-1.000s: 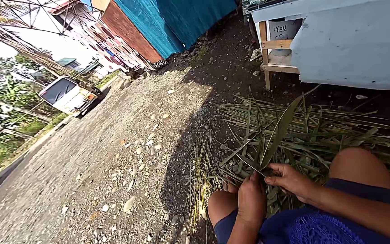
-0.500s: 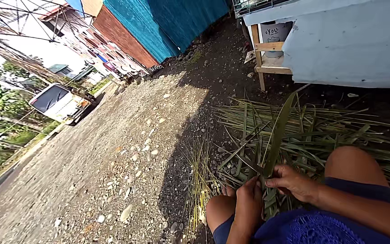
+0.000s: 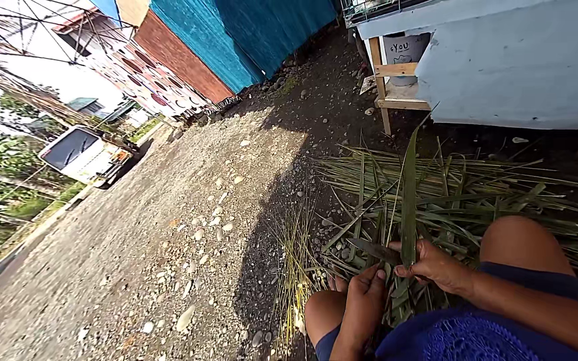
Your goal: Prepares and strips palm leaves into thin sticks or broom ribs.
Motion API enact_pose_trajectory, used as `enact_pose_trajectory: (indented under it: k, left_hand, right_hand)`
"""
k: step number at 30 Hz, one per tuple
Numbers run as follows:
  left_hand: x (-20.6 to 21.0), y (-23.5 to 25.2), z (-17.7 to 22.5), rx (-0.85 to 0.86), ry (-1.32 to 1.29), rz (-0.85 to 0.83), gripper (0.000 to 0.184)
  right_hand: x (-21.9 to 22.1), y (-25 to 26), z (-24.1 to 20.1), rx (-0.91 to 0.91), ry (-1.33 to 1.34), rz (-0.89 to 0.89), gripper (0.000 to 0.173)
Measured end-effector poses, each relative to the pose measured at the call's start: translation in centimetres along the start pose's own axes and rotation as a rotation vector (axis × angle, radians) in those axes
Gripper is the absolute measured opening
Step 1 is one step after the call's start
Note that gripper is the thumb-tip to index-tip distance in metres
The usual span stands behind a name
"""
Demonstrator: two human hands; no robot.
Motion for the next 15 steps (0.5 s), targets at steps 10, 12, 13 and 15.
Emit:
enact_pose_trajectory:
  k: [10, 12, 13, 15]
  left_hand:
    - [0.5, -1.3, -1.1, -0.072, -0.121, -0.093, 0.030]
    - [0.3, -1.1, -1.3, -0.073, -0.110, -0.096, 0.029]
    - [0.1, -1.1, -1.4, -0.073, -0.103, -0.102, 0.029]
    - [-0.2, -1.2, -1.4, -0.075, -0.087, -0.107, 0.029]
  right_hand:
    - [-4.9, 1.3, -1.0, -0.092, 0.109, 0.219, 0.029]
    - [-4.7, 1.1, -0.8, -0.061, 0.165, 0.184, 0.032]
    - [-4.5, 1.0, -0.5, -0.030, 0.186, 0.157, 0.036]
    - [-3.8, 0.6, -0.2, 0.043, 0.221, 0.133, 0.039]
Point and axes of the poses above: each hand's wrist, its own y-axis towards the middle knuckle, its own x-axis out of the palm, z = x × y, the point moved 7 cm from there along y, towards the middle knuckle, and after that the axes turned 2 degrees about -y, right-handed, at the moved point
